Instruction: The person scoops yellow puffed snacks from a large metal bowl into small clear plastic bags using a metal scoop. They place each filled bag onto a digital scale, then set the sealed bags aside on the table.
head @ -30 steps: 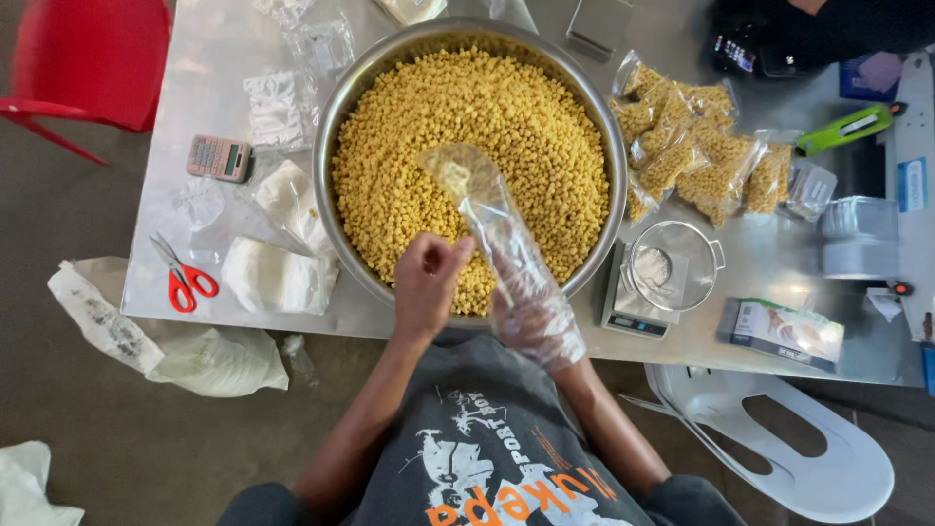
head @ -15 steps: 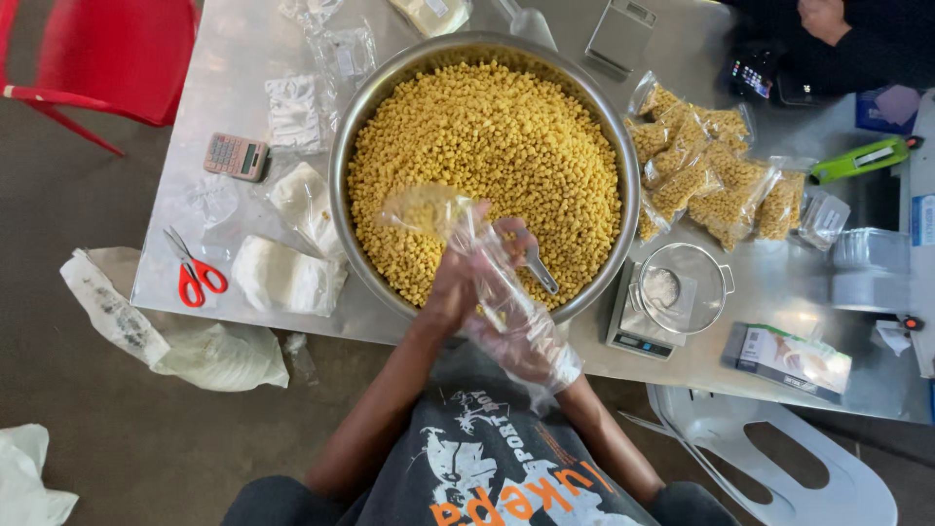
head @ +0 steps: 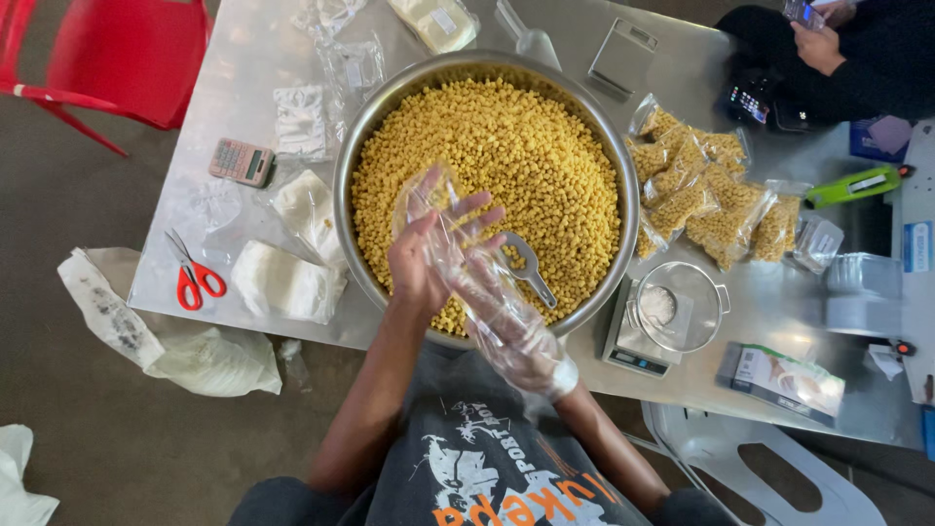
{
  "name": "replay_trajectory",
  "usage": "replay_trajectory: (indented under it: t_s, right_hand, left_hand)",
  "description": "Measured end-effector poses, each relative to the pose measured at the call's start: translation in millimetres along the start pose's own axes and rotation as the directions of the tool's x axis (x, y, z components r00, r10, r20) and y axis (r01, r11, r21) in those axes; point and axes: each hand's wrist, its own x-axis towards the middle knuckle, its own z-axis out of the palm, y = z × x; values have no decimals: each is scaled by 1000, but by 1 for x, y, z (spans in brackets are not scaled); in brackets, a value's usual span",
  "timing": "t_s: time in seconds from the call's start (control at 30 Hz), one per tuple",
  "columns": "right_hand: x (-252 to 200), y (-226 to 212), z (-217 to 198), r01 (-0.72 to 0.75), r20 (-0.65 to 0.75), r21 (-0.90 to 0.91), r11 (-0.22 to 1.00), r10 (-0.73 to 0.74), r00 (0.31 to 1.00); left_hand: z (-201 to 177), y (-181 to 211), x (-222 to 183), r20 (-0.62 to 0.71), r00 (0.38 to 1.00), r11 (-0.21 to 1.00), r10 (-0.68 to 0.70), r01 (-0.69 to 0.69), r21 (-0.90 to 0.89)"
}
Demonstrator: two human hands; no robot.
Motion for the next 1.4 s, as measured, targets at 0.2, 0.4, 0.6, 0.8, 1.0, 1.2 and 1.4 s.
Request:
replay_trajectory:
  t_s: [0.2,0.4,0.6,0.8,1.0,1.2,1.4]
  right_hand:
    - [-1,3,-4,142,-16,-335,932,-156,988]
    - [-13,2,-1,158,-6,-491,857,-185,983]
    - [-6,28,23,116,-99,-378,918,-165,981]
    - [-16,46,33,77,-16,-194,978,-82,997]
    - [-11,35,33,-457,271,749,479,407,872]
    - [-33,93,23,-505,399,759,411,318,860]
    - [-48,233,36,-783,-28,-397,478,847,531]
  left_hand:
    - [-62,32,17,-124,991,955,40,-1,296]
    - [-64,26,15,-194,967,936,165,-92,339]
    - [-33,-48,-29,155,988,979,13,19,-202]
    - [-43,-71,-23,31,994,979,-108,111,-173]
    - [-54,-79,-18,-110,989,988,-101,87,-131]
    - [-66,-46,-3,-448,894,1000,10,-13,-4]
    - [-103,-36,-1,-451,893,972,-11,-96,-214]
